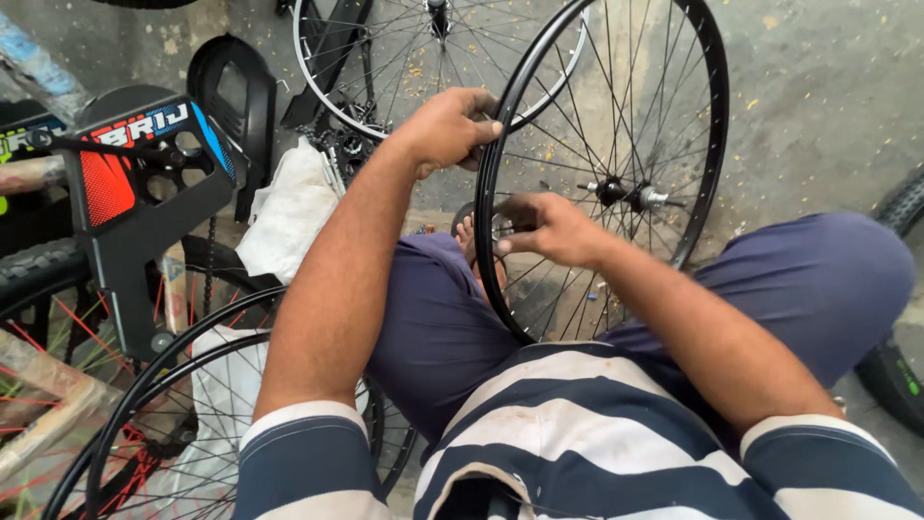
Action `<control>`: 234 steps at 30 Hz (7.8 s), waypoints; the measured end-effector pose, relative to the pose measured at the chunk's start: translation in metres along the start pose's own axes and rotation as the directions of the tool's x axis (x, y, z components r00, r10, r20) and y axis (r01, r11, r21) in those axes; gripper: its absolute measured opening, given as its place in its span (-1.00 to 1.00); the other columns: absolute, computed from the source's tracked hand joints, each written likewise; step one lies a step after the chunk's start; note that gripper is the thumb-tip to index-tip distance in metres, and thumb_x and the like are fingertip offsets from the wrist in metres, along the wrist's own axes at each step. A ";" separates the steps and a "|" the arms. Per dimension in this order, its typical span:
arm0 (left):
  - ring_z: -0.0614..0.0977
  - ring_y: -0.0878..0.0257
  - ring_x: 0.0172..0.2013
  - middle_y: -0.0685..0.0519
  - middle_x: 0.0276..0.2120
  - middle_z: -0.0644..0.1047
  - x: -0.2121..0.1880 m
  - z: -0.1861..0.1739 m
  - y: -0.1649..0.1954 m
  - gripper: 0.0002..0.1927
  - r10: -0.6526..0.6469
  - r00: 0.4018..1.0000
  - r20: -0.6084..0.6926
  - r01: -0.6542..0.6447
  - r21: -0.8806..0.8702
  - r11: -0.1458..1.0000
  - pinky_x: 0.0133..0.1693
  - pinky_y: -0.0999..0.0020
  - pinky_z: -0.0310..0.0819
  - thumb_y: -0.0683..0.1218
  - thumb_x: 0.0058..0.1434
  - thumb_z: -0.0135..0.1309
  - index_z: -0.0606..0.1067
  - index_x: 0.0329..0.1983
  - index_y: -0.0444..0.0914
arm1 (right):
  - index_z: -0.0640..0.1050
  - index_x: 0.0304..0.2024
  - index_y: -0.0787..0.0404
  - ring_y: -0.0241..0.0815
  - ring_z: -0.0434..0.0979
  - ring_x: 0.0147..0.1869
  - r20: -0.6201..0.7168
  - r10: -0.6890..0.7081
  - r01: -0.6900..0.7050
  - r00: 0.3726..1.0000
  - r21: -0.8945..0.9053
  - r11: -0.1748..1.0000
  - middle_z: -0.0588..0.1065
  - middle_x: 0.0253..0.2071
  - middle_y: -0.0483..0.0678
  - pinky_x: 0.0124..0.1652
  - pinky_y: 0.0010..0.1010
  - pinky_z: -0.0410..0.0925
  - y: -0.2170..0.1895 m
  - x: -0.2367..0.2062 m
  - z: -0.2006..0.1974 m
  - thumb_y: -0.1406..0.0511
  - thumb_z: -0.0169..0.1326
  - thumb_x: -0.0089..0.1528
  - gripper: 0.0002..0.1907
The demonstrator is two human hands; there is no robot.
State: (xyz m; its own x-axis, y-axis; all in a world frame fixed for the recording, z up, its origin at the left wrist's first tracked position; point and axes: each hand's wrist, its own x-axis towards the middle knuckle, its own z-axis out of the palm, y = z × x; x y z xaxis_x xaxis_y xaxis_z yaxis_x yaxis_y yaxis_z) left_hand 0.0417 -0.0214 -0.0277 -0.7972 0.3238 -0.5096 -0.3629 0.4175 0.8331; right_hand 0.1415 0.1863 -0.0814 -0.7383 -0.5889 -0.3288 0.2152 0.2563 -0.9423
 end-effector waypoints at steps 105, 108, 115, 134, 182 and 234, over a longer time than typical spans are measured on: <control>0.65 0.20 -0.09 -0.03 -0.09 0.62 -0.045 -0.039 -0.004 -0.40 0.304 0.935 -0.182 -0.266 0.207 0.941 -0.03 0.29 0.54 -0.01 -0.01 0.41 0.43 0.03 -0.30 | 0.51 0.07 0.30 -0.03 0.64 -0.07 -0.436 -0.621 0.353 0.651 -0.551 0.757 0.55 -0.10 0.08 -0.09 -0.29 0.48 -0.071 -0.010 0.029 0.33 0.33 0.10 -0.50; 0.63 0.18 0.10 -0.09 0.09 0.53 -0.043 -0.012 0.002 -0.47 0.440 0.892 -0.109 -0.453 -0.180 0.873 0.09 0.28 0.58 -0.25 0.13 0.22 0.32 0.16 -0.35 | 0.50 0.04 0.27 -0.17 0.65 -0.07 -0.563 -0.608 0.365 0.560 -0.491 0.791 0.57 -0.12 0.03 -0.05 -0.37 0.51 -0.070 -0.012 0.008 0.34 0.34 0.15 -0.56; 0.70 0.09 0.02 -0.16 0.20 0.46 -0.087 0.014 0.072 -0.44 0.513 0.858 -0.016 -0.499 -0.262 0.826 -0.08 0.30 0.58 -0.39 0.13 -0.03 0.23 0.23 -0.36 | 0.45 0.13 0.24 -0.20 0.57 0.05 -0.799 -0.372 0.819 0.473 0.243 0.520 0.51 -0.04 -0.06 0.14 -0.24 0.51 -0.086 -0.040 -0.056 0.47 0.06 0.28 -0.65; 0.47 0.26 0.22 -0.03 0.27 0.48 -0.079 0.056 0.121 -0.31 0.751 0.650 0.115 -0.758 0.025 0.652 0.31 0.36 0.35 -0.16 0.41 0.25 0.18 0.49 -0.31 | 0.55 0.01 0.20 -0.37 0.51 -0.32 -0.456 0.244 -0.039 0.856 0.414 0.910 0.57 -0.25 -0.19 -0.38 -0.52 0.37 0.009 -0.039 -0.007 0.10 0.21 0.24 -0.60; 0.63 0.24 -0.05 0.03 -0.08 0.62 -0.095 0.056 0.059 -0.56 0.633 0.765 -0.119 -0.640 -0.028 0.768 0.06 0.28 0.53 -0.26 0.18 0.13 0.47 0.16 -0.30 | 0.64 -0.22 0.31 0.11 0.59 -0.10 -0.511 -0.005 -0.229 0.859 -0.393 0.891 0.59 -0.25 0.20 -0.08 -0.13 0.40 -0.030 -0.017 0.012 -0.05 0.12 0.35 -0.49; 0.69 0.04 -0.14 -0.07 0.02 0.63 -0.166 0.086 -0.060 -0.23 0.762 0.601 -0.241 -0.690 0.325 0.647 0.01 0.10 0.44 -0.30 0.13 0.12 0.17 0.43 -0.35 | 0.56 -0.01 0.35 -0.26 0.51 0.18 -0.622 -0.481 0.611 0.618 -0.006 0.792 0.46 0.16 0.03 0.16 -0.42 0.43 -0.049 -0.048 0.001 0.56 0.26 0.24 -0.72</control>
State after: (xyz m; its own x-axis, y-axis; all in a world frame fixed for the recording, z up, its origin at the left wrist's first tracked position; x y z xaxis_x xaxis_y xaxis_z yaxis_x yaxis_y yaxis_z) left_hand 0.2369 -0.0269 -0.0117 -0.8720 0.3085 0.3801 0.4718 0.3229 0.8204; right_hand 0.1670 0.2009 -0.0194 -0.9572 -0.0102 0.2893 -0.2845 -0.1522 -0.9465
